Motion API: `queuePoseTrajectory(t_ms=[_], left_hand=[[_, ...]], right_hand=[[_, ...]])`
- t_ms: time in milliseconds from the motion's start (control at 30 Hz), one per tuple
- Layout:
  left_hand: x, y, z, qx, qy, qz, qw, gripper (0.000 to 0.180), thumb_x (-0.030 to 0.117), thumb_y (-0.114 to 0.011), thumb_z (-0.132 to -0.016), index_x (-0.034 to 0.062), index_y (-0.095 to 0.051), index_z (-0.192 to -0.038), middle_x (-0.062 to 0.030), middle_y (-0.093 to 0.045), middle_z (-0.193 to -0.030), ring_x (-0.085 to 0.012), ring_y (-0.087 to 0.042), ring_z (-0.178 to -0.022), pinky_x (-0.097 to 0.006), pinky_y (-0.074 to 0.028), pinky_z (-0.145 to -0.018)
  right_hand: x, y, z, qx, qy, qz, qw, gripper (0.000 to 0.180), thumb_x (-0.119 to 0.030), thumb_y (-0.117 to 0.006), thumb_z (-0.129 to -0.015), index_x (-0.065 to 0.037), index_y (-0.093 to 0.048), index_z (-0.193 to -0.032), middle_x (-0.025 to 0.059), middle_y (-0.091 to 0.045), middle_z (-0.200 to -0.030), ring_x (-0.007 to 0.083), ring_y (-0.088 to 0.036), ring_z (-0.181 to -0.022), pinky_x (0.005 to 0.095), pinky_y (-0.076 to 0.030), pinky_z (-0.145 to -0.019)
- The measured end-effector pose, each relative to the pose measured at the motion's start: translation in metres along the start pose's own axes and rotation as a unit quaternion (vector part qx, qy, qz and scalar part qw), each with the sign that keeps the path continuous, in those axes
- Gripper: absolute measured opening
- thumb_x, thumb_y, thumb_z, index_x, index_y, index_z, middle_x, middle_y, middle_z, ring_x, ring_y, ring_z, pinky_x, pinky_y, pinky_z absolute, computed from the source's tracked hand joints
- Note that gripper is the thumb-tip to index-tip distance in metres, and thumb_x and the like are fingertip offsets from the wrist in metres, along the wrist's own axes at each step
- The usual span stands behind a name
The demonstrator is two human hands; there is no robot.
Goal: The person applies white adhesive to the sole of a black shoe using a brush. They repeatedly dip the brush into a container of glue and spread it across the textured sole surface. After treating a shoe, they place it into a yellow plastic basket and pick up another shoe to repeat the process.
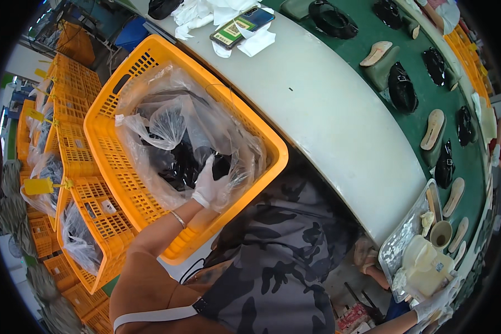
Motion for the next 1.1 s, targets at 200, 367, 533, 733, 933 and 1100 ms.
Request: queuePoseTrajectory(t_ms=[200,367,533,733,933,1100], left_hand=[[-0.006,0.024,-0.059,-0.088,0.088,0.018,0.992,0.066,0.024,-0.075,-0.065,-0.0011,-0.046,-0.119,-0.0196,-0.061,-0.104,-0.0302,-0.06,-0.097,-0.033,-0.046,-0.084],[-0.028,-0.021,-0.075,-0.179,0.094,0.086,0.976,0.083,0.029,-0.075,-0.065,-0.0049,-0.035,-0.13,-0.0207,-0.058,-0.111,-0.0297,-0.058,-0.102,-0.032,-0.045,-0.087],[-0.017,-0.036,-0.067,-0.134,0.109,0.015,0.985,0.092,0.041,-0.076,-0.059,-0.0056,-0.036,-0.127,-0.0223,-0.056,-0.114,-0.0312,-0.055,-0.106,-0.034,-0.043,-0.09],[-0.034,-0.063,-0.065,-0.066,0.15,0.121,0.979,0.084,0.029,-0.076,-0.061,-0.0044,-0.036,-0.127,-0.0193,-0.055,-0.112,-0.0281,-0.055,-0.102,-0.033,-0.044,-0.087],[-0.061,-0.08,-0.061,-0.074,0.235,0.345,0.906,0.073,0.015,-0.075,-0.064,-0.0032,-0.038,-0.125,-0.0145,-0.056,-0.108,-0.0236,-0.056,-0.095,-0.031,-0.046,-0.082],[-0.04,-0.042,-0.05,-0.049,0.244,0.405,0.88,0.05,0.004,-0.068,-0.071,0.0001,-0.047,-0.116,-0.0083,-0.061,-0.095,-0.0172,-0.06,-0.078,-0.028,-0.049,-0.069]], right_hand=[[-0.001,0.002,0.005,0.004,0.004,-0.025,1.0,0.037,-0.038,-0.05,-0.088,-0.007,-0.06,-0.106,0.0014,-0.054,-0.098,0.0111,-0.049,-0.085,0.0231,-0.042,-0.073],[-0.013,-0.009,0.01,0.018,0.009,-0.038,0.999,0.039,-0.039,-0.049,-0.088,-0.006,-0.06,-0.107,0.0013,-0.054,-0.098,0.0118,-0.049,-0.086,0.0239,-0.042,-0.074],[0.012,0.006,-0.007,0.006,0.039,-0.004,0.999,0.035,-0.035,-0.048,-0.091,-0.007,-0.06,-0.109,0.0001,-0.056,-0.1,0.0105,-0.049,-0.083,0.0226,-0.041,-0.072],[0.0,0.002,0.002,0.006,0.051,0.006,0.999,0.033,-0.03,-0.047,-0.093,-0.005,-0.059,-0.111,-0.0006,-0.058,-0.102,0.0094,-0.05,-0.085,0.0224,-0.04,-0.073],[-0.02,-0.01,0.018,0.003,0.056,-0.048,0.997,0.034,-0.028,-0.047,-0.093,-0.003,-0.057,-0.113,0.0022,-0.057,-0.106,0.0101,-0.051,-0.091,0.0222,-0.041,-0.076],[-0.003,-0.004,0.009,0.001,0.053,-0.053,0.997,0.034,-0.029,-0.046,-0.093,-0.004,-0.057,-0.113,0.0015,-0.057,-0.105,0.0097,-0.05,-0.089,0.0212,-0.04,-0.076]])
Point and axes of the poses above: each hand's wrist, its own z-axis away from the middle knuckle, its own y-axis out of the back of the hand, x = y × z, the point moved 8 cm from there along -z, towards the middle knuckle
